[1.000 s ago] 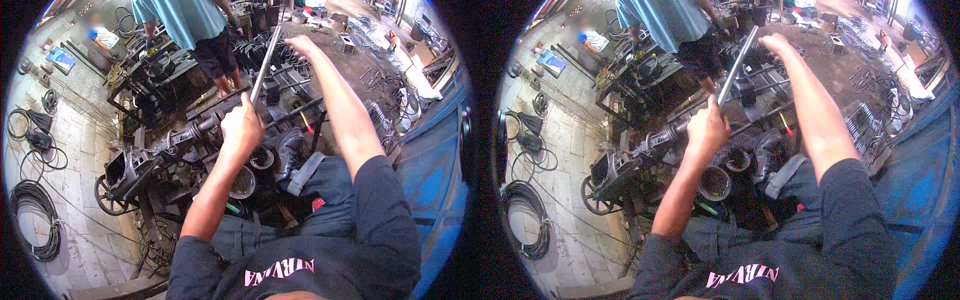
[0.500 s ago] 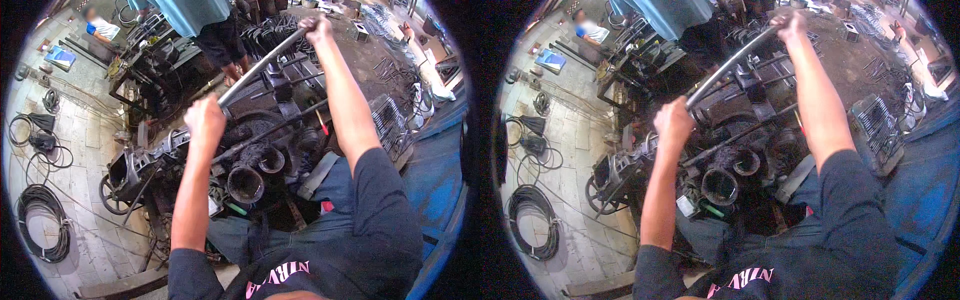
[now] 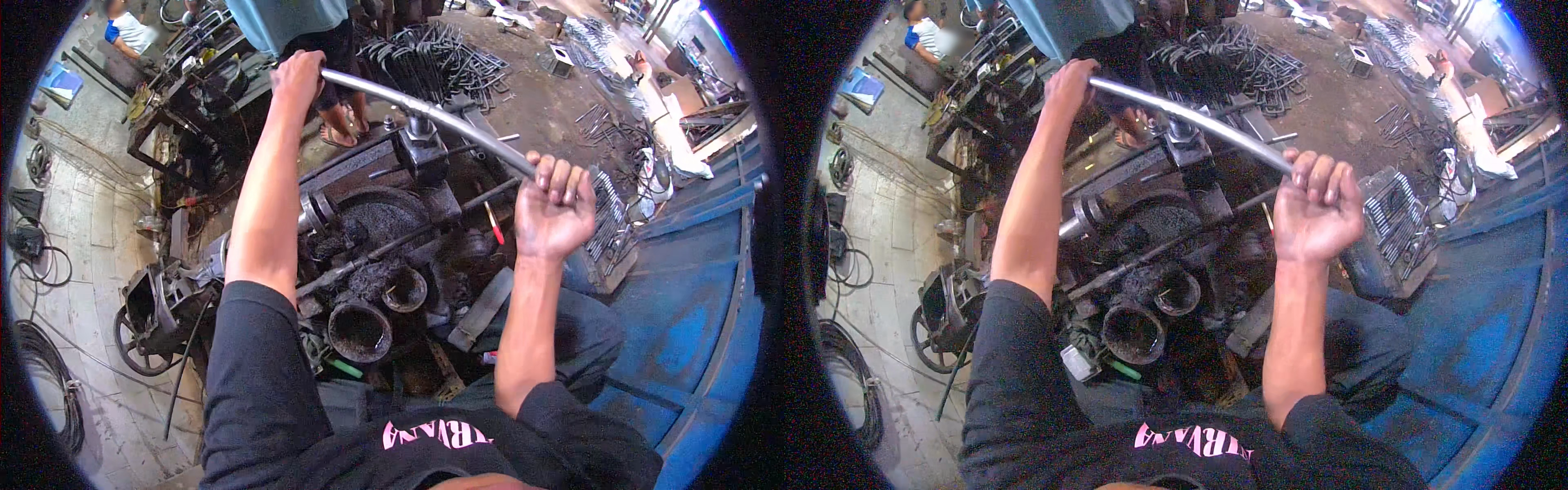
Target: Bending a metal rod using a manual bender and then cleaning the finished piece with a cloth.
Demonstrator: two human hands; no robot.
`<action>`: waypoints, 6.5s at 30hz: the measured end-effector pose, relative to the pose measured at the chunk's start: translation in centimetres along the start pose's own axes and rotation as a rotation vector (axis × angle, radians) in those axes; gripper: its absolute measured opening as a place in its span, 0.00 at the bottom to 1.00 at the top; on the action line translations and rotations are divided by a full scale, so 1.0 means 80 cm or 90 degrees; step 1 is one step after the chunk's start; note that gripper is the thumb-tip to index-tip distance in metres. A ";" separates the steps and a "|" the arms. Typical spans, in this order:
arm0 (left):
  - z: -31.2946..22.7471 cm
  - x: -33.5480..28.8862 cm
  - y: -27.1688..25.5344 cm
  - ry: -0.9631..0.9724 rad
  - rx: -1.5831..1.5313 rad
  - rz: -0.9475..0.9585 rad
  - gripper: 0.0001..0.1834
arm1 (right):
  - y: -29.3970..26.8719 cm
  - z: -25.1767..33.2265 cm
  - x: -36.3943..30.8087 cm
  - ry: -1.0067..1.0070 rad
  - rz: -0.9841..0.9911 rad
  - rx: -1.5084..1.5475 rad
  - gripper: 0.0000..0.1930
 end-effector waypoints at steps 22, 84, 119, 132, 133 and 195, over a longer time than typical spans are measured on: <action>-0.015 0.018 0.009 -0.146 0.015 0.107 0.15 | -0.015 0.007 0.026 0.054 0.055 -0.049 0.20; 0.030 -0.718 -0.317 -0.787 -0.265 -0.352 0.16 | 0.023 -0.001 -0.013 0.743 0.200 -0.352 0.09; -0.022 -0.711 -0.173 -0.505 -0.346 0.018 0.43 | 0.270 -0.167 -0.378 0.026 0.909 -0.705 0.31; 0.510 -0.702 -0.409 -0.754 0.068 -0.413 0.32 | 0.526 -0.409 -0.347 0.416 0.431 0.030 0.24; 0.544 -0.693 -0.401 -0.755 0.071 -0.414 0.32 | 0.531 -0.442 -0.381 0.433 0.401 0.005 0.22; 0.538 -0.704 -0.335 -0.767 0.121 -0.382 0.19 | 0.459 -0.584 -0.460 -0.352 0.864 -0.348 0.15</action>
Point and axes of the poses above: each hand's wrist, its own x-axis towards the middle knuckle, its own y-axis out of the palm, z = x × y, the point moved 1 cm from there along x, towards the middle knuckle, and after that the axes turned 8 degrees about -y, right-handed, at the moved point
